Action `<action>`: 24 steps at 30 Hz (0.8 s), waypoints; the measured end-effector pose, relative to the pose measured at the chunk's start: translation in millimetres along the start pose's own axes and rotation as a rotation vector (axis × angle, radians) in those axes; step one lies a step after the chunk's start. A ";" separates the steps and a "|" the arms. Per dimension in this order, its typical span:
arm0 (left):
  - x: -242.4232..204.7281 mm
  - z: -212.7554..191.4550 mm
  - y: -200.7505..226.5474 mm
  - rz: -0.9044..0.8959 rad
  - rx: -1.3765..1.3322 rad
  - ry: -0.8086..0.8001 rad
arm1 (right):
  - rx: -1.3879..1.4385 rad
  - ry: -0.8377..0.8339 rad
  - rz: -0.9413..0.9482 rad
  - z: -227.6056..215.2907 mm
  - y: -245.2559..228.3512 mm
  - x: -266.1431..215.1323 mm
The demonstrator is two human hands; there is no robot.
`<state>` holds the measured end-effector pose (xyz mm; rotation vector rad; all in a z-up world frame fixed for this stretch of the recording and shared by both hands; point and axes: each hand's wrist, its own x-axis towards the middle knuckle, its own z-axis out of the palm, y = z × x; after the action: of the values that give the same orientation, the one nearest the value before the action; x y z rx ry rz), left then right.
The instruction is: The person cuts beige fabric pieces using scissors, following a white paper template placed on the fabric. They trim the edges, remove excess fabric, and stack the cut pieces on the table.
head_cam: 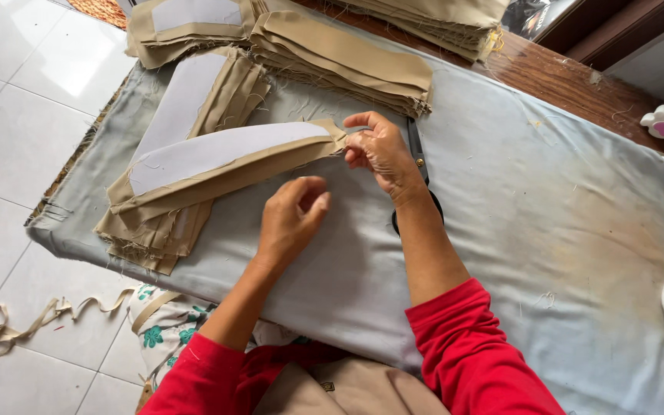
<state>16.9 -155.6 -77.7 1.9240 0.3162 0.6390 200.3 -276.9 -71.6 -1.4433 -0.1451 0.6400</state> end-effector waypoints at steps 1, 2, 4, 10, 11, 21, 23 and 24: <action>-0.6 -0.2 11.8 -0.230 -0.343 -0.103 | 0.004 0.009 -0.024 3.1 -1.5 -5.0; -1.6 -0.3 24.3 -0.455 -0.691 -0.209 | 0.005 0.020 -0.049 5.7 -3.7 -11.1; 7.0 2.6 36.8 -0.647 -1.019 -0.185 | 0.040 0.044 -0.077 15.3 -7.5 -29.4; 57.6 44.6 11.6 -0.829 -1.342 0.020 | 0.096 0.227 -0.176 43.7 -1.5 -63.6; 66.9 51.8 0.7 -0.780 -1.242 0.118 | 0.081 0.270 -0.211 49.8 -1.8 -65.5; 73.4 48.3 -27.8 -0.663 -1.050 -0.006 | -0.618 0.404 -0.265 25.6 7.0 -54.9; 70.4 64.6 -39.3 -0.686 -0.994 0.066 | -0.692 0.443 -0.237 30.0 0.4 -55.1; 73.5 61.1 -37.9 -0.697 -0.987 0.047 | -0.686 0.460 -0.224 33.9 1.6 -53.7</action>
<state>114.3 -150.0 -110.1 0.7705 0.5390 0.2670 139.7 -273.6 -52.9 -2.1586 -0.1686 0.0467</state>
